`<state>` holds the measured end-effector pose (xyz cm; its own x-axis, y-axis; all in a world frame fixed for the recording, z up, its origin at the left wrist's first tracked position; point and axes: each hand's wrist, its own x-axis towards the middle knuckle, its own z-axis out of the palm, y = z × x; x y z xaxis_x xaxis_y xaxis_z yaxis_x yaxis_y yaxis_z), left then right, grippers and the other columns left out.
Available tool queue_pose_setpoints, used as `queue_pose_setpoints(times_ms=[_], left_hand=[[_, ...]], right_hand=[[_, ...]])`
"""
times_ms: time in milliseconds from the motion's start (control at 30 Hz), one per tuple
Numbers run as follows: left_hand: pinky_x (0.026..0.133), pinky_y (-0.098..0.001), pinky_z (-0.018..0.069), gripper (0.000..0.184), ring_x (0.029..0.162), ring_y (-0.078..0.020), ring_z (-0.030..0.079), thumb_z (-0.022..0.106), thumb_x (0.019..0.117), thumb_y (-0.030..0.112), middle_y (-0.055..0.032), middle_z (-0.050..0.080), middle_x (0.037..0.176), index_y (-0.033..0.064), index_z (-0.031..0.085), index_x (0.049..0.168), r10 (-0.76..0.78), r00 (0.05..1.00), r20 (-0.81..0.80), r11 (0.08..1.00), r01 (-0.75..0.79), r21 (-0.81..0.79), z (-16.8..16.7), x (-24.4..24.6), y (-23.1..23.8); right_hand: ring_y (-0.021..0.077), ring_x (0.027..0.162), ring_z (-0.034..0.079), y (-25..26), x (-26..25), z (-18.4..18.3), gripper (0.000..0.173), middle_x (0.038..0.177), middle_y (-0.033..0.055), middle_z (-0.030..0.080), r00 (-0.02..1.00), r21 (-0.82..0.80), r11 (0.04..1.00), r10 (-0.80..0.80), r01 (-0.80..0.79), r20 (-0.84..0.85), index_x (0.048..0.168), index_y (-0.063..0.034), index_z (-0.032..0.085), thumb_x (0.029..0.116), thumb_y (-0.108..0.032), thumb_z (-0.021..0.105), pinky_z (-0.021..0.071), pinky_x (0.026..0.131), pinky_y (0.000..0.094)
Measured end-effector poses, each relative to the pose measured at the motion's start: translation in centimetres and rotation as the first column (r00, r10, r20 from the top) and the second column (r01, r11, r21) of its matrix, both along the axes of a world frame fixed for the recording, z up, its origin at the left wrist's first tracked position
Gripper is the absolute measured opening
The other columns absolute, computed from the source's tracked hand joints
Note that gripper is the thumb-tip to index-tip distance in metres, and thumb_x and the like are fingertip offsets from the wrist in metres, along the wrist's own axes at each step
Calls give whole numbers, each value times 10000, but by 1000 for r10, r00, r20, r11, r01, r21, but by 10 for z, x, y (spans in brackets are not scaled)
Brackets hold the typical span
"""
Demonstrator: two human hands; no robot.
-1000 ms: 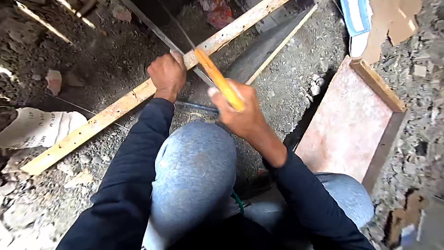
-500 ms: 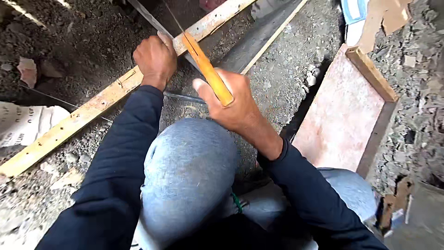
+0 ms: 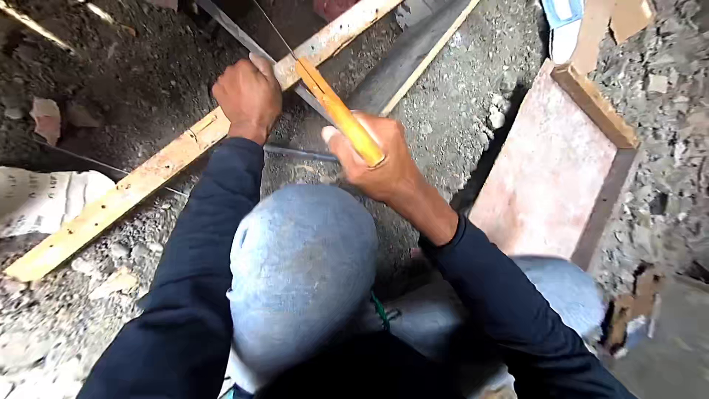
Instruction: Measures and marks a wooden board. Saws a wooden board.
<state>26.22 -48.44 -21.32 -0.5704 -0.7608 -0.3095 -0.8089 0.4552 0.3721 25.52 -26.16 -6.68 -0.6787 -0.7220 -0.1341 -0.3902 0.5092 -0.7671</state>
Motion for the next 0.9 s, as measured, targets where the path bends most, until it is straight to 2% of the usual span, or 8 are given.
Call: queue_pose_setpoints(times_ms=[133, 233, 367, 467, 600, 733, 800, 900], left_hand=[[852, -710, 474, 718, 1122, -516, 650, 137, 1074, 435, -330, 683, 1093, -74, 636, 992, 17, 1000, 0, 999, -17, 43, -2, -4, -4], [834, -691, 476, 696, 1106, -495, 659, 135, 1074, 424, -315, 687, 1059, -58, 621, 942, 4, 1000, 19, 999, -5, 44, -3, -4, -3], [831, -672, 475, 697, 1094, -473, 669, 118, 1074, 422, -295, 696, 1031, -39, 613, 906, -21, 1000, 14, 1000, 21, 2, -8, -5, -6], [855, -676, 472, 713, 1125, -462, 663, 117, 1070, 444, -287, 698, 1069, -42, 625, 947, -7, 1000, 11, 999, 7, 33, -6, 1, -2], [868, -703, 472, 728, 1141, -495, 650, 116, 1070, 453, -317, 686, 1103, -60, 628, 1004, 14, 1000, -12, 999, -14, 40, -3, -5, -7], [893, -694, 468, 717, 1172, -486, 640, 122, 1071, 439, -316, 681, 1139, -66, 629, 1027, 7, 1000, 10, 999, -8, 40, -3, -4, -5], [891, -688, 466, 721, 1171, -486, 641, 116, 1069, 440, -314, 686, 1125, -66, 626, 1004, -4, 1000, 15, 1000, 4, 18, -5, -3, -3], [872, -689, 468, 724, 1153, -478, 651, 108, 1063, 446, -302, 693, 1103, -54, 625, 974, -19, 1000, -17, 1000, 19, -18, -9, -4, -7]], right_hand=[[17, 594, 615, 110, 51, 74, 368, 680, -14, 636, 999, 136, 991, 0, 7, -54, 942, -79, 672, 1049, -413, 559, 522, 521, 214], [121, 642, 654, 156, 79, 127, 409, 678, 99, 639, 997, 219, 975, -53, 41, 50, 853, -16, 632, 1034, -382, 599, 545, 584, 289], [36, 572, 606, 69, 33, 54, 310, 670, -26, 627, 998, 162, 986, -54, 47, 39, 917, -106, 683, 1034, -378, 593, 521, 497, 237], [90, 426, 473, -11, 1, -14, 260, 576, 4, 523, 998, -4, 999, -33, 33, 45, 831, -80, 620, 993, -281, 592, 385, 365, 266], [35, 574, 592, 75, 21, 39, 312, 682, -33, 623, 1000, 8, 1000, -19, 20, -15, 938, -81, 687, 1036, -360, 588, 510, 495, 243], [71, 640, 637, 173, 87, 135, 407, 669, 45, 623, 998, 213, 975, -67, 70, -23, 846, -64, 617, 1034, -424, 594, 533, 581, 249], [69, 633, 627, 159, 85, 129, 383, 672, 33, 615, 996, 214, 973, -90, 87, 7, 859, -75, 619, 1038, -413, 593, 522, 566, 251], [31, 534, 593, 76, 38, 24, 312, 644, -44, 624, 996, 68, 994, -81, 84, -44, 899, -97, 693, 1019, -368, 594, 506, 461, 248]])
